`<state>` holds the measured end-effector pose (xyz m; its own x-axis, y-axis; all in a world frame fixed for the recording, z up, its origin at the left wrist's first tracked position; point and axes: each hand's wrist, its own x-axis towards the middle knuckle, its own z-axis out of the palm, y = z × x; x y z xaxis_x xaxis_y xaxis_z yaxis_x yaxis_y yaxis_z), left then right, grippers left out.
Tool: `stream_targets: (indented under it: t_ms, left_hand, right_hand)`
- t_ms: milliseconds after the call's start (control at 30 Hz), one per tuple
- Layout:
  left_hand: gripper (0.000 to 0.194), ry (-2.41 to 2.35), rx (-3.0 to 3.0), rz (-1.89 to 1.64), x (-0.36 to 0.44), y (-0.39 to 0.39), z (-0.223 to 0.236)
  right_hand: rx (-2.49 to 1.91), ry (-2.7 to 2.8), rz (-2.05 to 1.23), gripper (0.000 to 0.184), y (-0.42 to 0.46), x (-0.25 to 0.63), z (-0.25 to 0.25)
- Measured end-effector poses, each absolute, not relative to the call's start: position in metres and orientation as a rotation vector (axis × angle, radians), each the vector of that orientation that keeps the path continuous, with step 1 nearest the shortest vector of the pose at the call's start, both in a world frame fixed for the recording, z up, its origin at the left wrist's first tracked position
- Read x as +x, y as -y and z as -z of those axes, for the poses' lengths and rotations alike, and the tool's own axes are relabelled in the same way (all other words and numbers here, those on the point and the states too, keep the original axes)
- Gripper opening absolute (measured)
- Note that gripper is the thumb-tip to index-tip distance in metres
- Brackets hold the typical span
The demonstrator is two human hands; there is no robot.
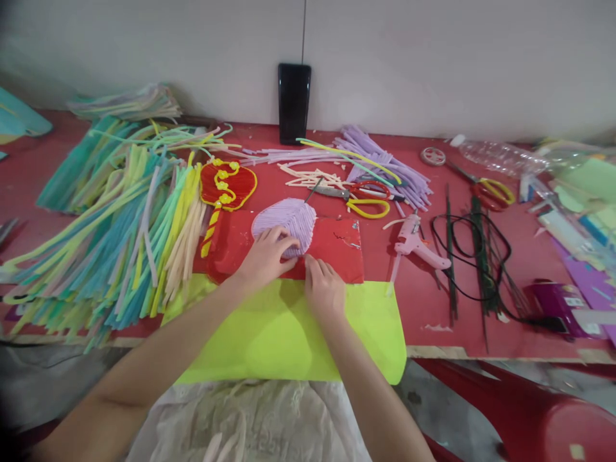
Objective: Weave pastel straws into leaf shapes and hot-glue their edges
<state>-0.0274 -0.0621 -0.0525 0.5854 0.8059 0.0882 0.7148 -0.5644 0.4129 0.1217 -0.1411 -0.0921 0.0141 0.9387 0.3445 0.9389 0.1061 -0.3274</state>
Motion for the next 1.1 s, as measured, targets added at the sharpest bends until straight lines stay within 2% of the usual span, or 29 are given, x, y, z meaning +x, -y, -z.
stream_targets:
  t_ms: [267,400,600,767,967,1100]
  left_hand:
    - [0.024,-1.224,2.523,-0.434,-0.029,0.062,0.057]
    - [0.025,-1.219,2.523,-0.42,-0.029,0.062,0.056]
    - [0.023,-1.246,2.52,-0.482,-0.029,0.062,0.06]
    - [0.022,-1.235,2.539,-0.513,-0.031,0.061,0.065]
    - [0.02,-1.21,2.597,-0.497,-0.031,0.06,0.066]
    - [0.029,-1.176,2.623,-0.529,-0.031,0.059,0.066]
  right_hand:
    - [-1.799,1.734,-0.108,0.032,0.137,0.131,0.083]
    - [-1.866,1.717,-0.03,0.032,0.11,0.156,0.069]
    - [-1.695,2.131,0.085,0.032,0.025,0.182,0.042]
    - [-1.486,2.585,0.141,0.034,-0.037,0.181,0.039]
    - [-1.356,2.797,0.196,0.025,-0.056,0.171,0.041]
    - [-1.306,2.858,0.273,0.021,-0.053,0.169,0.037]
